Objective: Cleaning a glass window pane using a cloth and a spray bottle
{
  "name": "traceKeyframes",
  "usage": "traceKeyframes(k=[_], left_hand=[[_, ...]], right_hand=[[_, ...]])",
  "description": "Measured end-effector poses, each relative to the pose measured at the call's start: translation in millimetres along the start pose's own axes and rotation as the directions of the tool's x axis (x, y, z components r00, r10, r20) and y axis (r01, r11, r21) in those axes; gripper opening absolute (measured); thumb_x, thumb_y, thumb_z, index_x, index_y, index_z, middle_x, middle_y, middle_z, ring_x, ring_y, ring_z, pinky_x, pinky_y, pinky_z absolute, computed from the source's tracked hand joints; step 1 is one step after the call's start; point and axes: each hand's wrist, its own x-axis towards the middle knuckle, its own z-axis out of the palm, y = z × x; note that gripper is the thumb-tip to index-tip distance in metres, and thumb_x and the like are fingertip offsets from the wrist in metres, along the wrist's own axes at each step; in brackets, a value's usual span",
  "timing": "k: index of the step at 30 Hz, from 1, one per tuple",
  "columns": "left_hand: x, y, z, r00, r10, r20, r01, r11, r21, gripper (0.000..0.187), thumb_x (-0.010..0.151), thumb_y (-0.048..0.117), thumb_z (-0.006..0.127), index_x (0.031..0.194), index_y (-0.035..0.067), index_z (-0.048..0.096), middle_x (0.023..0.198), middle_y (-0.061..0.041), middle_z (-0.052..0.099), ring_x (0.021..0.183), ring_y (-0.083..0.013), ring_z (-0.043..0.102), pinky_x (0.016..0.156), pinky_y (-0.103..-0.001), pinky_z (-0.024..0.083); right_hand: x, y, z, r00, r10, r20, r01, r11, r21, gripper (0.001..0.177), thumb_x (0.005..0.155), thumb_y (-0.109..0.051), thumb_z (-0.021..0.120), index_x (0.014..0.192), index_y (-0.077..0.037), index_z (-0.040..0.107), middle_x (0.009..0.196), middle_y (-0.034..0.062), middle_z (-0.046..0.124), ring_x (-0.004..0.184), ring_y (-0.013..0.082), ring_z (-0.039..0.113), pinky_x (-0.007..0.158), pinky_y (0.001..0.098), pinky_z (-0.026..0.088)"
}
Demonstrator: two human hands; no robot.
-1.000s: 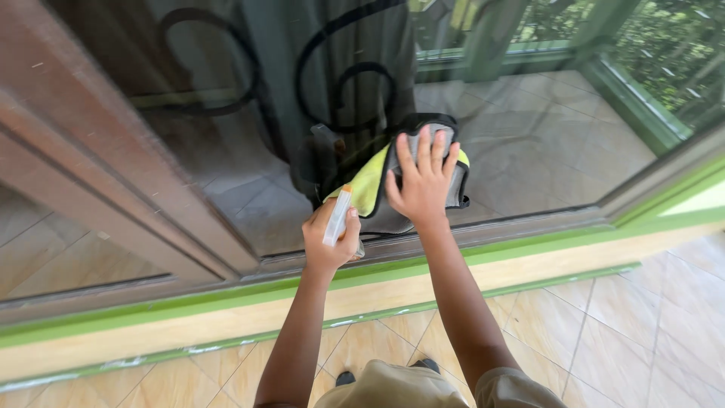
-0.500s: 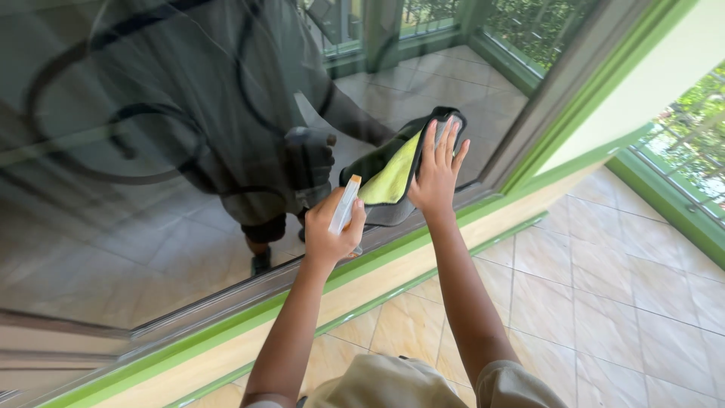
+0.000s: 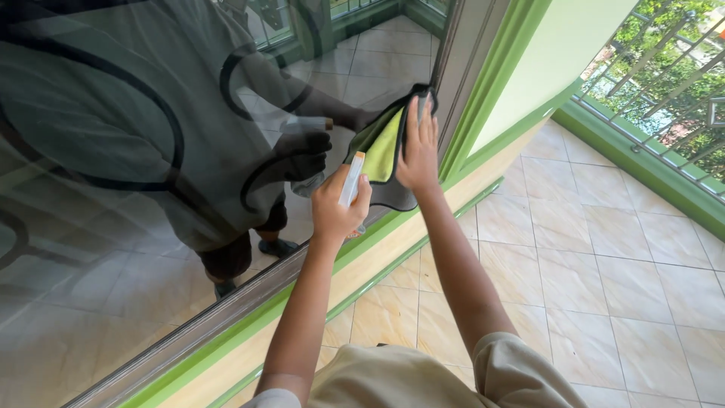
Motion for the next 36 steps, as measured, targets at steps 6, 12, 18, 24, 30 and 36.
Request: traceKeyframes(k=[6, 12, 18, 24, 30, 36], left_hand=[[-30.9, -11.2, 29.7, 0.992, -0.118, 0.033, 0.118, 0.993, 0.010, 0.020, 0.092, 0.021, 0.069, 0.076, 0.012, 0.063, 0.054, -0.014, 0.054, 0.052, -0.0409, 0.061, 0.047, -0.045, 0.048], [-82.2, -38.5, 30.8, 0.974, -0.182, 0.137, 0.171, 0.982, 0.084, 0.017, 0.090, 0.027, 0.070, 0.076, 0.018, 0.067, 0.055, -0.009, 0.058, 0.052, -0.0366, 0.065, 0.048, -0.043, 0.052], [-104.1, -39.9, -7.4, 0.964, -0.243, 0.109, 0.229, 0.965, 0.126, 0.021, 0.092, 0.031, 0.070, 0.075, 0.018, 0.065, 0.058, -0.011, 0.060, 0.058, -0.0387, 0.067, 0.051, -0.044, 0.053], [-93.1, -30.4, -75.6, 0.970, -0.242, -0.027, 0.240, 0.970, -0.042, 0.016, 0.091, 0.017, 0.068, 0.075, 0.016, 0.067, 0.054, -0.008, 0.057, 0.048, -0.0300, 0.062, 0.048, -0.033, 0.051], [-97.7, -27.0, -139.9, 0.961, -0.247, -0.121, 0.251, 0.968, 0.011, 0.015, 0.093, 0.019, 0.067, 0.078, 0.014, 0.068, 0.056, -0.009, 0.058, 0.051, -0.0301, 0.063, 0.050, -0.034, 0.050], [-120.0, -25.5, -195.8, 0.938, -0.313, -0.152, 0.326, 0.943, 0.071, 0.016, 0.090, 0.017, 0.069, 0.075, 0.014, 0.066, 0.055, -0.010, 0.055, 0.049, -0.0326, 0.060, 0.049, -0.035, 0.049]], right_hand=[[-54.9, -8.0, 25.0, 0.997, 0.058, 0.055, -0.064, 0.990, 0.127, 0.100, 0.091, -0.046, 0.060, 0.167, -0.007, 0.008, 0.169, 0.0285, 0.010, 0.156, 0.0478, 0.010, 0.126, 0.0562, 0.011], [-126.9, 5.0, 70.3, 0.914, 0.213, 0.345, -0.338, 0.871, 0.356, 0.110, 0.088, -0.042, 0.064, 0.167, -0.014, -0.007, 0.169, 0.0267, -0.009, 0.153, 0.0519, 0.004, 0.120, 0.0668, 0.014], [-78.7, -93.2, 8.6, 0.889, 0.335, 0.312, -0.444, 0.797, 0.410, 0.109, 0.089, -0.015, 0.066, 0.166, -0.013, -0.011, 0.168, 0.0309, -0.011, 0.154, 0.0523, 0.000, 0.118, 0.0725, 0.003], [-23.0, -176.8, -6.8, 0.968, 0.249, -0.016, -0.246, 0.965, 0.090, 0.061, 0.105, 0.011, 0.036, 0.162, 0.007, 0.015, 0.162, 0.0373, 0.026, 0.154, 0.0401, 0.027, 0.129, 0.0463, 0.022], [-126.7, -136.9, 106.3, 0.995, -0.054, 0.080, 0.033, 0.971, 0.238, 0.102, 0.084, -0.043, 0.055, 0.163, 0.004, 0.010, 0.165, 0.0366, -0.006, 0.152, 0.0540, -0.013, 0.124, 0.0603, -0.010], [-112.7, -174.2, 76.5, 0.899, 0.388, 0.200, -0.436, 0.823, 0.363, 0.114, 0.077, -0.026, 0.059, 0.169, -0.017, -0.008, 0.172, 0.0193, -0.012, 0.157, 0.0373, -0.016, 0.121, 0.0641, -0.011]])
